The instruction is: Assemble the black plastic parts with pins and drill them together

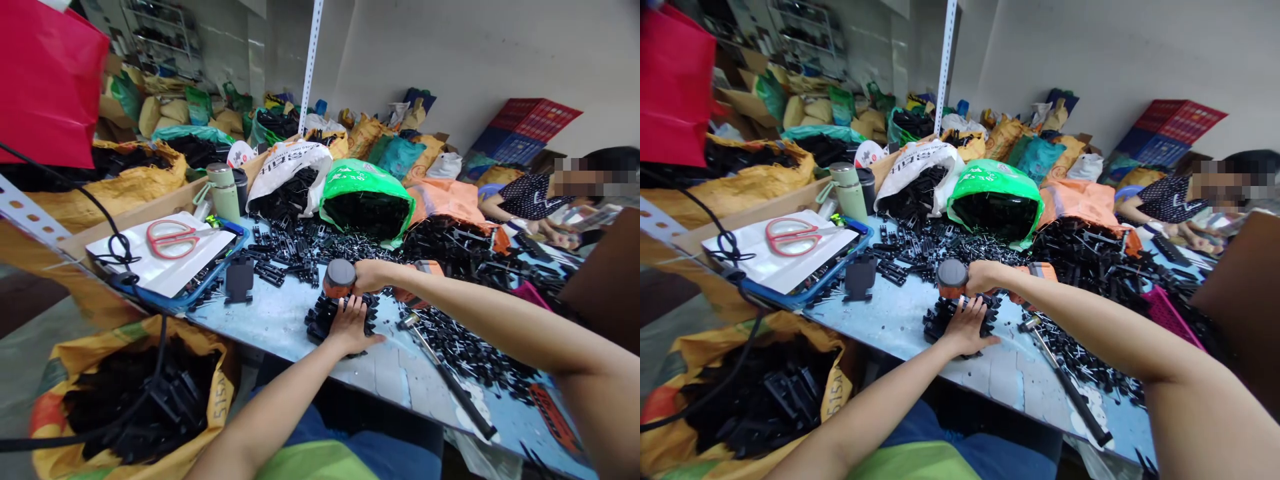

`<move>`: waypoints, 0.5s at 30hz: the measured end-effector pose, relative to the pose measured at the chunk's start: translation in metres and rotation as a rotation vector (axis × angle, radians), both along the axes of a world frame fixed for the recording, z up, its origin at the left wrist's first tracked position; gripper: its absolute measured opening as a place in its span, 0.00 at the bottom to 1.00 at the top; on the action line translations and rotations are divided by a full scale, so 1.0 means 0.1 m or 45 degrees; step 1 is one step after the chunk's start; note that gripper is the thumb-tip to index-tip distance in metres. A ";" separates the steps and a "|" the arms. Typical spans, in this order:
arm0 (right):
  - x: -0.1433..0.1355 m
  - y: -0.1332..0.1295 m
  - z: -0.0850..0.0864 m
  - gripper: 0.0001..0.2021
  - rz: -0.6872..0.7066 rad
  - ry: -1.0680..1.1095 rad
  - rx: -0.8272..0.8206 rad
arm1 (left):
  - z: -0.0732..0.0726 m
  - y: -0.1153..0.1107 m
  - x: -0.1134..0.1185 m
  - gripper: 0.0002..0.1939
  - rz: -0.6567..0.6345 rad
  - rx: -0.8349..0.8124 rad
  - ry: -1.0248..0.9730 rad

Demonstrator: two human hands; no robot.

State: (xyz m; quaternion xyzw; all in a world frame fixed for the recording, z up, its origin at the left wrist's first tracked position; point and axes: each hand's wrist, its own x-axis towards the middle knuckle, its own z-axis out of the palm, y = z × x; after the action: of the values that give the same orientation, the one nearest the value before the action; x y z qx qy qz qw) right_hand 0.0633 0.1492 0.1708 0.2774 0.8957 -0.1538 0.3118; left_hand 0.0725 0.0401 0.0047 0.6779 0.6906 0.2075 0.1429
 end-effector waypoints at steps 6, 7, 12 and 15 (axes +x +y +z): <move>0.05 -0.20 -0.02 0.11 0.127 -0.135 -0.005 | 0.01 -0.01 0.02 0.47 0.057 0.047 -0.082; 0.04 -0.24 -0.04 0.11 0.143 -0.150 0.007 | 0.00 -0.02 0.02 0.47 0.056 0.038 -0.102; 0.01 -0.39 0.03 0.13 0.199 -0.155 0.098 | 0.00 -0.05 0.02 0.46 0.042 0.063 -0.130; 0.05 -0.49 0.12 0.14 0.243 -0.119 0.148 | 0.00 -0.06 0.02 0.44 0.062 -0.008 -0.134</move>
State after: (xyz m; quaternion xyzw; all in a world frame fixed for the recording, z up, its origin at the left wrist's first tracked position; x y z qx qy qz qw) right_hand 0.0679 0.1004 0.1829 0.2154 0.9099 -0.0582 0.3496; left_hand 0.0746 0.0344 0.0046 0.6486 0.6990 0.2443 0.1760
